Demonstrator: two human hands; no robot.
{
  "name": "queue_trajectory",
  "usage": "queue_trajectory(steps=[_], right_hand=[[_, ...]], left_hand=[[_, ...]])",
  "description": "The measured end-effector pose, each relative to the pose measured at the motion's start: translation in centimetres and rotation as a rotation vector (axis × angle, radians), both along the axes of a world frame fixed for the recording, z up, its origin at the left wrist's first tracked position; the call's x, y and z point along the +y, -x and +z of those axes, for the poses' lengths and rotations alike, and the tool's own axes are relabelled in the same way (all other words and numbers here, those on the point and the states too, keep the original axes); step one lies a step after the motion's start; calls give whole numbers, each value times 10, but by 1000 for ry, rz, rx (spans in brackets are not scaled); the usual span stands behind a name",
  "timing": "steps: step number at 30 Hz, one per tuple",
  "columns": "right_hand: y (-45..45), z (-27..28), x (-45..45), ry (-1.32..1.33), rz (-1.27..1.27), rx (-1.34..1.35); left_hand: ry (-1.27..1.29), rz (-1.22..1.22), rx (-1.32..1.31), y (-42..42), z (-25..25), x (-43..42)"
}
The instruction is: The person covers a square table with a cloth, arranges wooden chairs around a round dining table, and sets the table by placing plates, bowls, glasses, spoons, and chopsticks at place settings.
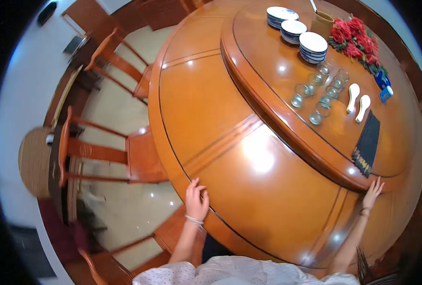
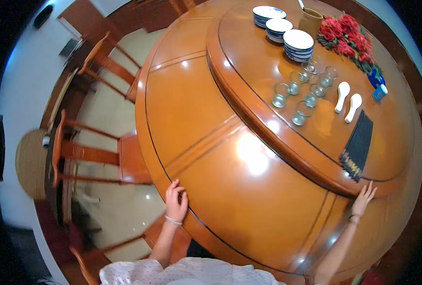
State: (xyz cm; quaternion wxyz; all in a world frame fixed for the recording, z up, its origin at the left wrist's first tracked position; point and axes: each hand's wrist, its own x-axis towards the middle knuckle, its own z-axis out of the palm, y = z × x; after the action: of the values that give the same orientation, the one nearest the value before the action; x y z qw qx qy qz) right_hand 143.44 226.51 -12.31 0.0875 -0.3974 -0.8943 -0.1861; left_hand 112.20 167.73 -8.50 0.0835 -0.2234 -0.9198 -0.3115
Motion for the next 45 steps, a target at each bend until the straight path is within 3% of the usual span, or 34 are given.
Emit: queue_trajectory(steps=[1,2,3,5,7,8,9,10,12,15,19,23,30,34,38,40,45], right_hand=[[-6,-7,8,42,-185,-135],[-16,-19,17,199,-251,31],[4,4,-20,200,-259,-17],[91,36,-87,195,-738,352],[158,28,-151,-100,-471,529],[215,47,-203,-35,-351,610],[272,80,-251,118,-66,648],[316,69,-282,31,-18,674],[378,71,-323,202,298,618],[447,80,-353,391,426,600],[487,93,-352,453,523,470],[519,107,-302,353,574,369],[553,98,-273,475,365,339],[619,92,-262,454,343,436],[690,82,-250,416,151,439],[707,78,-257,338,62,339],[713,87,-259,357,41,263]], left_hand=[[-25,-37,-4,30,-7,-9],[-22,-64,-26,56,-1,-18],[28,-165,-113,71,11,-26],[42,-263,-164,106,23,-43],[94,-391,-267,123,25,-63],[176,-434,-245,135,25,-72],[171,-436,-244,144,25,-77],[144,-413,-274,152,24,-81],[117,-401,-302,165,20,-84],[151,-394,-234,179,16,-88],[201,-387,-234,173,9,-96],[259,-366,-199,167,2,-97],[286,-419,-211,183,23,-100],[187,-341,1,269,42,-66],[39,-622,61,425,38,8],[-68,-615,178,481,56,49],[-102,-620,109,567,65,64]])
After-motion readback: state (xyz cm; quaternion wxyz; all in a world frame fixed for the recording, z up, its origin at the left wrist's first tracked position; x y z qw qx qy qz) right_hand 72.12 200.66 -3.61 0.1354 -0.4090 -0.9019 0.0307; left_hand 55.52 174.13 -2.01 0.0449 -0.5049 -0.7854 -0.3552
